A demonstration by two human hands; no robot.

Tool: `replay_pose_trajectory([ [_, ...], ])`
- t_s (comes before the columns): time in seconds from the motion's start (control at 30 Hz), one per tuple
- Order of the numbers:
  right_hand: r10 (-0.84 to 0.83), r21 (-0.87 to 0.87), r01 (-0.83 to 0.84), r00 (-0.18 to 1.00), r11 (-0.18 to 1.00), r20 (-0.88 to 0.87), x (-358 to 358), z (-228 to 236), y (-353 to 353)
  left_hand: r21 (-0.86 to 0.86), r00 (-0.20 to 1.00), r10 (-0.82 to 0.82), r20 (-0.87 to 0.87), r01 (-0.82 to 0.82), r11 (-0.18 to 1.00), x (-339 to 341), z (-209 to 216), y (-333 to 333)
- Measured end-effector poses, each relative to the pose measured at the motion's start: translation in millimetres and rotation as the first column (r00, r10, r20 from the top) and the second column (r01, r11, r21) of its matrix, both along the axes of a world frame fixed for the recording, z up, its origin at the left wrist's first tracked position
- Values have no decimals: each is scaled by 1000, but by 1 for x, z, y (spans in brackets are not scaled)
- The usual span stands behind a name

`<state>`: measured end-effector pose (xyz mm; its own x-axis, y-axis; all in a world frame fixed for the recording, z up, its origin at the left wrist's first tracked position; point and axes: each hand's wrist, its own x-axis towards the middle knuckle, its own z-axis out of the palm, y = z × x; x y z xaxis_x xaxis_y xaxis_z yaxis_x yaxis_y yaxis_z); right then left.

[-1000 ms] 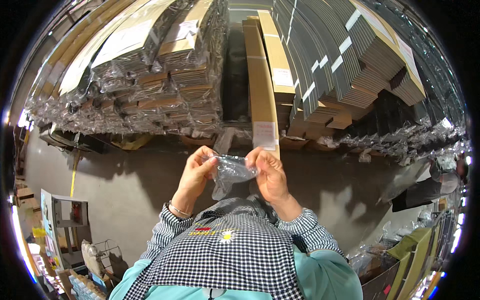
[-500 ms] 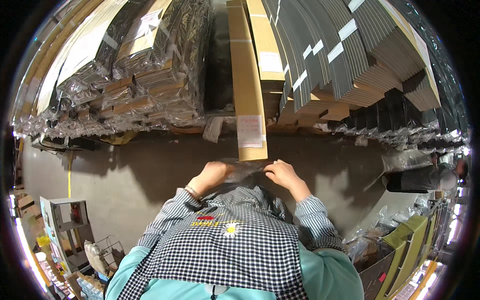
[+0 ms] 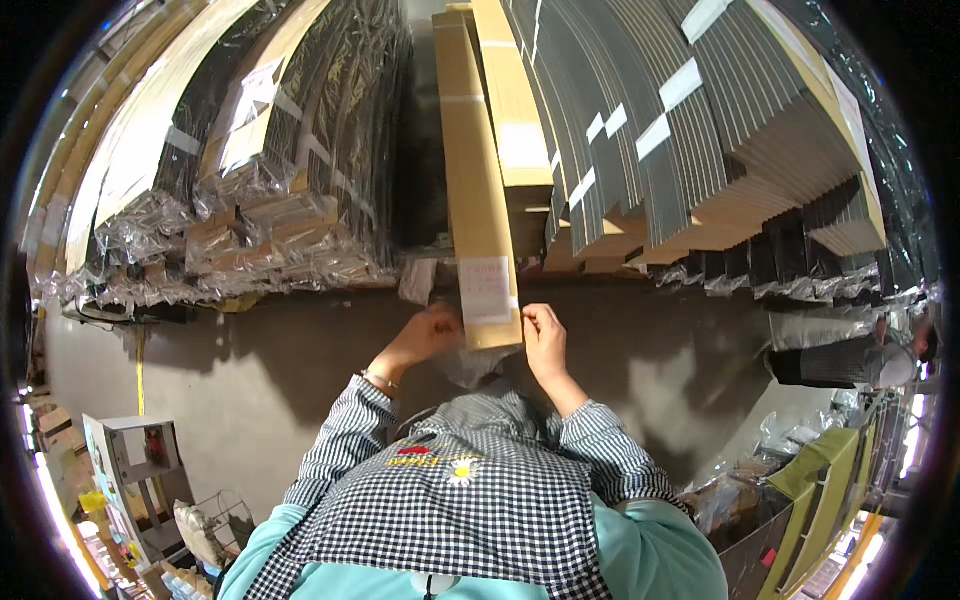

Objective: Collecting aluminum extrusion profiles from warehouse stacks and placing them into plastic bags for shipment or processing.

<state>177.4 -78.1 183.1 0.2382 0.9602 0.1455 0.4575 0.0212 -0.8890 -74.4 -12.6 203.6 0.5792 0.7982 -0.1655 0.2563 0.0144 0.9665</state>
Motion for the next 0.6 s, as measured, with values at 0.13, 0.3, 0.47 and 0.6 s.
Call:
replay_pose_trajectory([
  [0.13,-34,293,-20,984,956,176,-5,20,35,374,986,149,-81,-108,921,9,-7,14],
  [0.3,-77,176,82,996,981,-36,-11,14,51,417,872,411,265,-488,766,24,-2,28],
  [0.47,38,42,-37,999,998,-34,31,-32,78,427,956,292,35,-278,860,27,3,45],
  [0.6,-216,-377,-205,542,903,-812,21,3,104,-435,829,533,172,-422,796,37,0,49],
])
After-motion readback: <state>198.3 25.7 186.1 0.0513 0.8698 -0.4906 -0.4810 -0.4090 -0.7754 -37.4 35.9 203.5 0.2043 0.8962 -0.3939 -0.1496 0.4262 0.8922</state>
